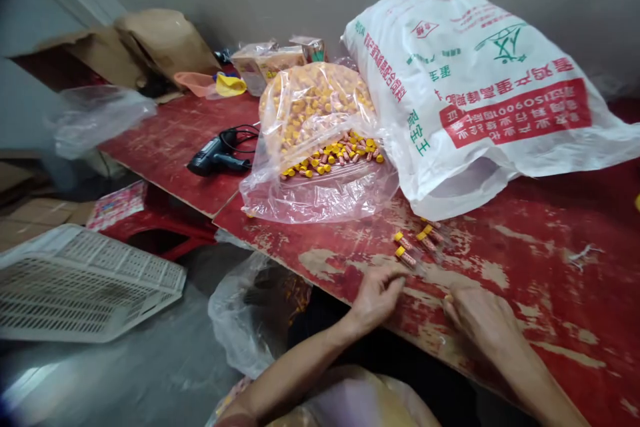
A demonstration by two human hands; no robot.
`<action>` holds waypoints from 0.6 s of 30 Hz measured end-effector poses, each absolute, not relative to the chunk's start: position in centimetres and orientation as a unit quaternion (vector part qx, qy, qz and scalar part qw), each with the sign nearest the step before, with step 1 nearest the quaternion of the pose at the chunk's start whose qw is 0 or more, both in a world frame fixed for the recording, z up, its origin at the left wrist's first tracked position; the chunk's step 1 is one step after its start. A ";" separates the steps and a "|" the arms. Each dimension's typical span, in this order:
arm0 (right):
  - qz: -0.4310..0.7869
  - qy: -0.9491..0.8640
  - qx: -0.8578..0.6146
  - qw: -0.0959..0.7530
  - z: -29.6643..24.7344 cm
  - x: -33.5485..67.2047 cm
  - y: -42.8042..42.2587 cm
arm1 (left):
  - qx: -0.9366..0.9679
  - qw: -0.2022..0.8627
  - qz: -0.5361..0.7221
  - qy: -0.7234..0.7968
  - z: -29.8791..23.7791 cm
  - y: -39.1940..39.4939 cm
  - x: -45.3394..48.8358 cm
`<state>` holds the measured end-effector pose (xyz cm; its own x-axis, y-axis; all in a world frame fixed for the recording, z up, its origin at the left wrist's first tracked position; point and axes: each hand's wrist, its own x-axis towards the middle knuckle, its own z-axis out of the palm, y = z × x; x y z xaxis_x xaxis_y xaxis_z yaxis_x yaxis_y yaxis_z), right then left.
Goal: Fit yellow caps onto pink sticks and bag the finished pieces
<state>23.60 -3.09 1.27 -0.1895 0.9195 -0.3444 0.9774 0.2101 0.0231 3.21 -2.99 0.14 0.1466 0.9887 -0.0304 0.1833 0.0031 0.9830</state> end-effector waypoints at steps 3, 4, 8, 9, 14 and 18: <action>-0.103 0.782 0.606 0.102 0.8 23.5 -2.9 | 0.557 0.405 0.481 0.542 1.2 0.9 -0.6; -0.105 0.788 0.601 0.079 0.8 23.7 -3.0 | 0.559 0.367 0.496 0.554 1.5 2.6 -2.3; -0.165 0.777 0.606 -0.029 1.2 25.3 -2.2 | 0.614 0.117 0.406 0.667 2.0 10.8 -9.4; -0.178 0.756 0.626 -0.071 1.3 25.7 -1.7 | 0.645 0.046 0.313 0.695 2.0 12.7 -11.0; -0.094 0.658 0.710 -0.231 -0.1 26.3 2.2 | 0.740 -0.012 0.131 0.660 2.3 18.2 -16.4; -0.046 0.703 0.678 -0.211 -1.8 26.1 5.2 | 0.764 -0.024 0.072 0.641 2.3 19.6 -17.9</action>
